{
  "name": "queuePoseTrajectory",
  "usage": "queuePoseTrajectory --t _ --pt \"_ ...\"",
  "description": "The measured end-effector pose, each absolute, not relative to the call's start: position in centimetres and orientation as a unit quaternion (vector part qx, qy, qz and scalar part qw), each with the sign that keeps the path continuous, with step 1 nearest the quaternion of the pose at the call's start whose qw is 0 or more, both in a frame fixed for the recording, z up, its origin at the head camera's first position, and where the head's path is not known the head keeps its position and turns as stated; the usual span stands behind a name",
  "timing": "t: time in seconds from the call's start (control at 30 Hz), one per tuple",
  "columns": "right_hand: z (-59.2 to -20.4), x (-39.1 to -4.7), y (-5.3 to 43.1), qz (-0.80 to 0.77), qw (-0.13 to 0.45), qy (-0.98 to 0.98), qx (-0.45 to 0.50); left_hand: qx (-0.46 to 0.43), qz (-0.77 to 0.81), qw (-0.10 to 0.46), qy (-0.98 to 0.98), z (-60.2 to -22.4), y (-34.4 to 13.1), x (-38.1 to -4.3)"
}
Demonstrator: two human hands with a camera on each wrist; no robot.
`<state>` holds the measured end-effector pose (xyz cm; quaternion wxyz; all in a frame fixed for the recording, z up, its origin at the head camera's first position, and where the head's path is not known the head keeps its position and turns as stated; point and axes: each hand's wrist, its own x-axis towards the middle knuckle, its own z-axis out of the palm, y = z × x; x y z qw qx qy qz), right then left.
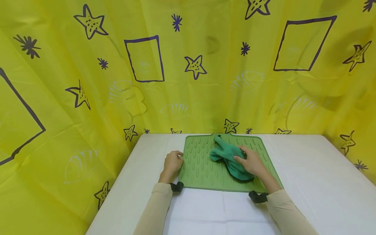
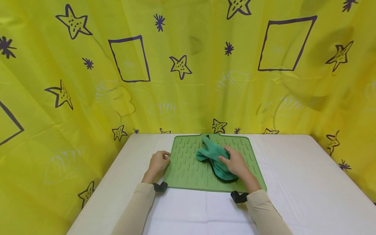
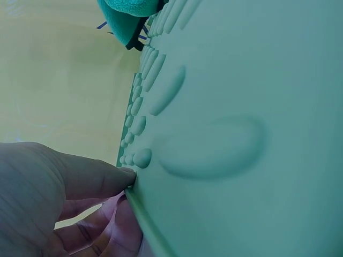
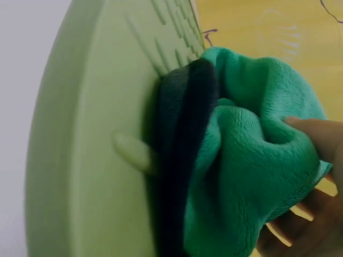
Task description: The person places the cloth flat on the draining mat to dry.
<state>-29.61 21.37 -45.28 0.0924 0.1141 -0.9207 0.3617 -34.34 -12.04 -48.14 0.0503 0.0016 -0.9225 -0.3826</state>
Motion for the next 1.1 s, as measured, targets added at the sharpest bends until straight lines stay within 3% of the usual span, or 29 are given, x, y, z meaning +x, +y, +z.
queuePoseTrajectory --t 0.23,0.6,0.9,1.1 --pt "-45.8 -29.3 21.4 0.348 0.034 -0.930 0.112 0.007 -0.391 0.045 -0.919 -48.2 -12.0 -34.3" --pt "-45.9 -29.3 21.6 0.343 -0.010 -0.933 0.108 0.006 -0.379 0.052 -0.924 -48.3 -12.0 -34.5" --pt "-45.9 -29.2 22.0 0.370 -0.011 -0.921 0.125 0.000 -0.349 0.059 -0.935 -47.6 -11.4 -34.2" --pt "-44.5 -29.4 22.9 0.438 0.025 -0.888 0.138 -0.035 -0.281 0.084 -0.955 -46.6 -9.2 -33.4"
